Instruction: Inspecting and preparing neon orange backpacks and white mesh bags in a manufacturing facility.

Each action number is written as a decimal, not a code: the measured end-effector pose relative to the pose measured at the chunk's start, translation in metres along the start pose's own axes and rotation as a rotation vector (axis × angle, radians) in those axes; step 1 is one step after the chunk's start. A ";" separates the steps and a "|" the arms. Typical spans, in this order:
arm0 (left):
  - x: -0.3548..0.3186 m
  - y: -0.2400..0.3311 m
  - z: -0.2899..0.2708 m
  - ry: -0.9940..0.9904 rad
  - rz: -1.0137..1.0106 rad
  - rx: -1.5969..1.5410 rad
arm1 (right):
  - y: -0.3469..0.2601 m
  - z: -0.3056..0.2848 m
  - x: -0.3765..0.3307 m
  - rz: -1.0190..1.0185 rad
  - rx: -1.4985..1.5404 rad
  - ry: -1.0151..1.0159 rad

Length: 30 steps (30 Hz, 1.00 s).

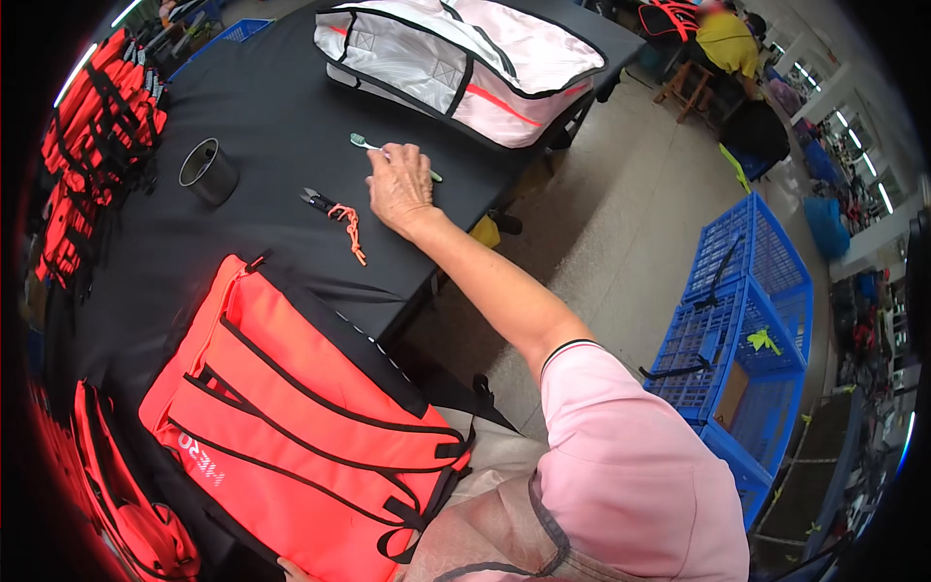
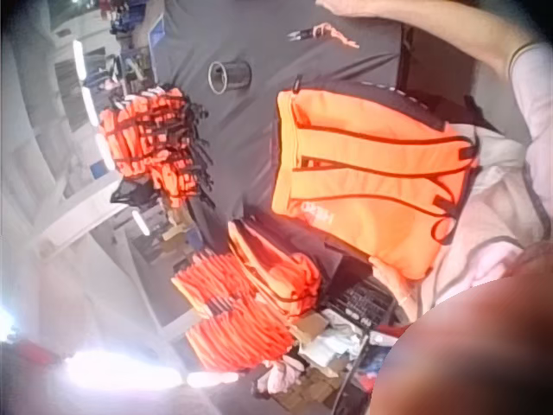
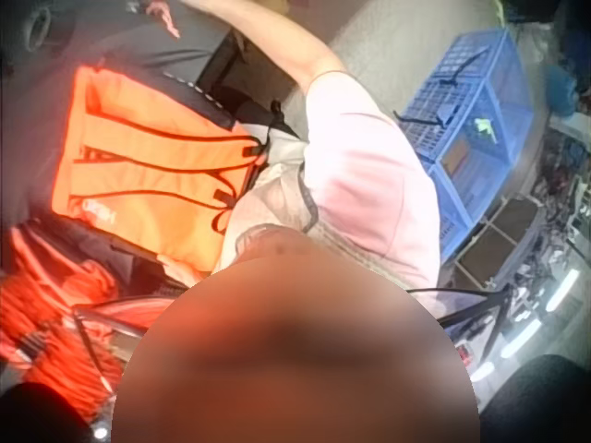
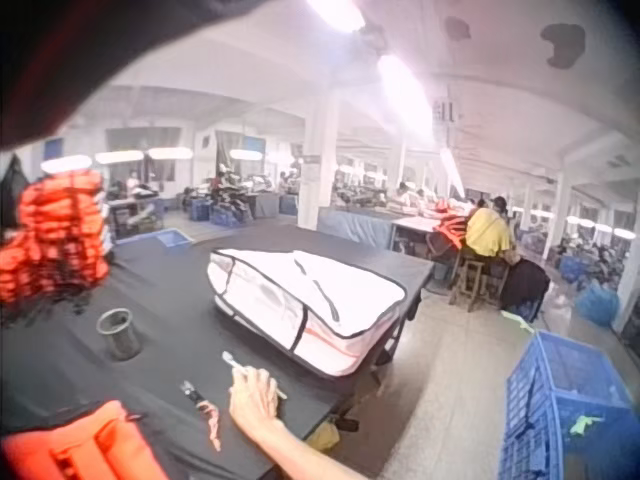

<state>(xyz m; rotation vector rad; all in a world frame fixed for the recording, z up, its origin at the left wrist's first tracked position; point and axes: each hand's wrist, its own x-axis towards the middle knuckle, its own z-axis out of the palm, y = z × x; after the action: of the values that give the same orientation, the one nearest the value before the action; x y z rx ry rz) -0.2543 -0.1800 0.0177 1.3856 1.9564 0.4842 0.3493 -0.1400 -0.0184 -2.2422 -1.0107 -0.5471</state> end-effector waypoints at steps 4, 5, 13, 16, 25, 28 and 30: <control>0.002 0.008 0.004 0.028 -0.033 -0.048 | 0.033 0.007 -0.014 0.119 -0.058 -0.063; 0.006 0.005 0.003 -0.032 -0.027 -0.069 | 0.039 0.010 -0.014 0.119 -0.058 -0.062; 0.017 -0.034 0.021 0.009 -0.025 -0.099 | 0.053 0.023 -0.004 0.070 -0.053 0.020; 0.030 -0.048 0.018 -0.030 -0.036 -0.078 | 0.055 0.020 -0.002 0.087 -0.078 -0.016; 0.033 -0.056 0.024 -0.072 -0.023 -0.080 | -0.019 -0.025 0.025 0.234 0.325 -0.200; 0.033 -0.060 0.023 0.015 -0.043 -0.115 | -0.045 -0.021 0.046 0.004 0.369 -0.201; 0.042 -0.062 0.030 -0.188 -0.010 -0.507 | -0.057 -0.029 0.061 -0.070 0.382 -0.185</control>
<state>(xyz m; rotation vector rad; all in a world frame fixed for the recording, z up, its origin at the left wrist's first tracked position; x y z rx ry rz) -0.2828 -0.1665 -0.0563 1.0525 1.5475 0.7549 0.3401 -0.0982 0.0587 -1.9458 -1.1787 -0.1571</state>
